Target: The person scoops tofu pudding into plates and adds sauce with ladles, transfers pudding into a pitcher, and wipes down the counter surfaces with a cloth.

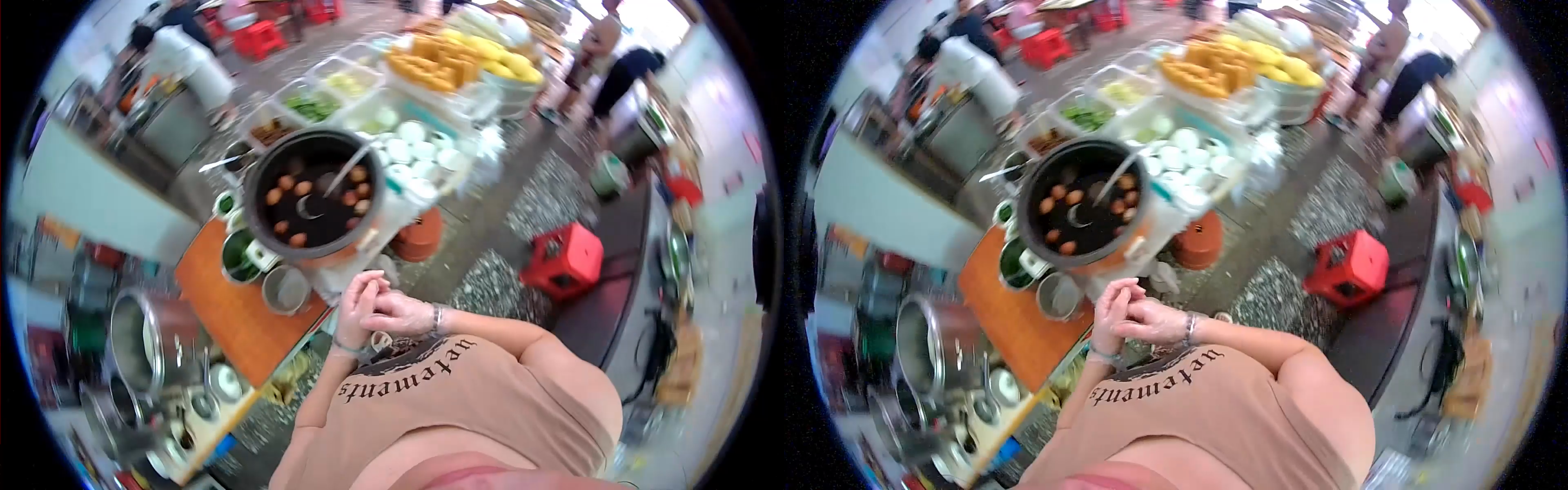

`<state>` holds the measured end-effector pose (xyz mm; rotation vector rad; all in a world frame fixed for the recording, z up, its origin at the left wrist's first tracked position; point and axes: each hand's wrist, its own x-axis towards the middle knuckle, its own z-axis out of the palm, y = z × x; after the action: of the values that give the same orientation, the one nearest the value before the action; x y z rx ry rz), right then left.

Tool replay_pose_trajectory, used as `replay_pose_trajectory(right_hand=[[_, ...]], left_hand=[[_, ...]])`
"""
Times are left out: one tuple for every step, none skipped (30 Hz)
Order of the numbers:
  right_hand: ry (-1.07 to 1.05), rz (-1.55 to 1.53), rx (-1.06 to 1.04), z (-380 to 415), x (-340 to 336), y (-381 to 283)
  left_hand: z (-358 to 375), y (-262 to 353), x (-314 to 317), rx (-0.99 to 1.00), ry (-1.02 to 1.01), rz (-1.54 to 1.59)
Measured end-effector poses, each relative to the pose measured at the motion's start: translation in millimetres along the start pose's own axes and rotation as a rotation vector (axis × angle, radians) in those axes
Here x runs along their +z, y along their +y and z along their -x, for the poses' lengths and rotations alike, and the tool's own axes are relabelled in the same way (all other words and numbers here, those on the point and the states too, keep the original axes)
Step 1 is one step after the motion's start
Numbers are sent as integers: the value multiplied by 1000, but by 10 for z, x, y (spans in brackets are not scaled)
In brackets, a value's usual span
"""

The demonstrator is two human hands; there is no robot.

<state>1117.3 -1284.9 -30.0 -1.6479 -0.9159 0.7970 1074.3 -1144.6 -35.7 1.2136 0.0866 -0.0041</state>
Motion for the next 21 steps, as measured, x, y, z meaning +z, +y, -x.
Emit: replay_pose_trajectory(right_hand=[[49,-7,11,104,-91,55],[127,-44,-34,217,-203,109],[192,-82,-77,355,-287,163],[202,-86,-75,495,-380,249],[264,-115,-90,619,-487,353],[326,-143,-110,751,-588,423],[356,-210,-52,906,-692,474],[363,-209,-54,1063,-834,571],[375,-282,-31,1220,-1002,624],[382,-360,-3,1391,-1153,675],[391,-489,-12,1585,-1322,705],[385,-484,-13,1752,-1507,825],[491,-548,19,1917,-1665,979],[598,-622,56,2095,-1769,1112],[605,-694,1,2273,-1990,1006],[706,-815,42,2355,-2135,1060],[768,-1025,24,2450,-2283,1003],[827,-1232,11,2514,-2460,857],[823,-1230,21,2586,-2635,953],[530,-1376,-175,2636,-2783,1116],[221,-1495,-372,2682,-2930,1207]], left_hand=[[-118,-51,117,-20,-46,-6],[-241,-110,261,-29,-105,-22],[-313,-180,411,-37,-150,-34],[-388,-247,571,-44,-158,-36],[-490,-307,731,-38,-219,-90],[-577,-349,906,-28,-279,-147],[-647,-389,1110,-50,-317,-147],[-736,-435,1319,-50,-324,-150],[-817,-506,1542,-58,-358,-166],[-886,-598,1764,-71,-388,-180],[-981,-690,1971,-72,-447,-214],[-1087,-766,2232,-65,-442,-212],[-1167,-844,2496,-161,-460,-126],[-1216,-906,2719,-266,-474,-42],[-1270,-747,2991,-314,-526,-139],[-1333,-824,3176,-317,-521,-141],[-1418,-933,3377,-266,-540,-135],[-1503,-979,3573,-215,-556,-125],[-1562,-919,3657,-351,-598,-40],[-1595,-970,3759,-356,-590,-33],[-1640,-1022,3867,-350,-546,40]])
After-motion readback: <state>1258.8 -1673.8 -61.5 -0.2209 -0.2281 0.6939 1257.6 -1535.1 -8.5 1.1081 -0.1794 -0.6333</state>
